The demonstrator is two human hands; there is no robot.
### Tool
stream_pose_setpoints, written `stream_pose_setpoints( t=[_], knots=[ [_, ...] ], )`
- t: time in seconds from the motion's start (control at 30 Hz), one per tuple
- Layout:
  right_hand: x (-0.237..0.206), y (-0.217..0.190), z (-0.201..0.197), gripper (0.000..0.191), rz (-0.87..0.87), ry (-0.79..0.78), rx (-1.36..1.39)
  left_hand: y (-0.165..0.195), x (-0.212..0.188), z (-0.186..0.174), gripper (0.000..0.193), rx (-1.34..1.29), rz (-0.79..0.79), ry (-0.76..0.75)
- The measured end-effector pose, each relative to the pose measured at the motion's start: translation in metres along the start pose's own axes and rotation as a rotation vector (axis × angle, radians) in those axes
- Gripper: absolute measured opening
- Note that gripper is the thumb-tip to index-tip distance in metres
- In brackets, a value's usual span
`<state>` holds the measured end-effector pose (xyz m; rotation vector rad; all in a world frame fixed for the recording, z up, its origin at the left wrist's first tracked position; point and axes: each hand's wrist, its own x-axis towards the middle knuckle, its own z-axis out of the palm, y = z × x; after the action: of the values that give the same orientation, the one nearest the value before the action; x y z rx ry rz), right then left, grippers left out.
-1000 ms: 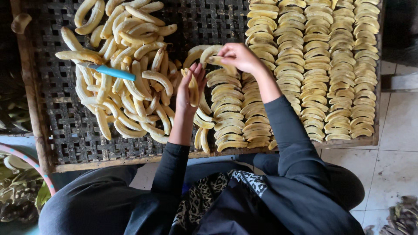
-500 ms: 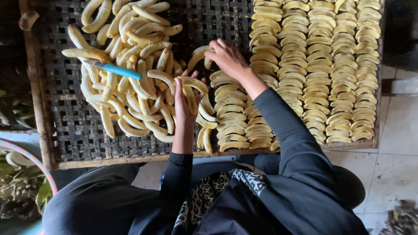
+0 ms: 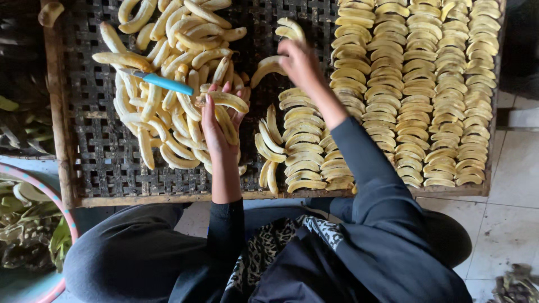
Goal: The person sits on the floor in front of a woven bamboo tray and peels bananas by hand, using a small knife to trim and halve them. They place the banana halves in neat rows on one side of the tray and drop the peels into a basin beside them, occasionally repositioning the tray.
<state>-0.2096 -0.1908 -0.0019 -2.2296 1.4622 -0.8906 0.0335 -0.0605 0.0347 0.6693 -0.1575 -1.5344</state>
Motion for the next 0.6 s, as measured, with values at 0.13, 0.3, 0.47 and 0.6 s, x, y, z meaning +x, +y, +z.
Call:
stream_pose_setpoints(
  t=[0.13, 0.3, 0.47, 0.6],
  knots=[
    [-0.062, -0.04, 0.003, 0.012, 0.282, -0.551, 0.163, 0.008, -0.002, -0.001, 0.061, 0.007, 0.0, 0.035],
    [-0.119, -0.068, 0.001, 0.019, 0.356, -0.693, 0.054, 0.008, -0.011, 0.002, 0.055, -0.015, -0.023, 0.054],
    [-0.162, -0.086, 0.019, 0.015, 0.304, -0.731, 0.088, 0.009, -0.024, 0.002, 0.052, -0.015, -0.045, 0.067],
    [-0.194, -0.119, 0.027, 0.008, 0.112, -0.794, -0.022, 0.015, -0.033, 0.001, 0.057, 0.081, -0.04, 0.058]
  ],
)
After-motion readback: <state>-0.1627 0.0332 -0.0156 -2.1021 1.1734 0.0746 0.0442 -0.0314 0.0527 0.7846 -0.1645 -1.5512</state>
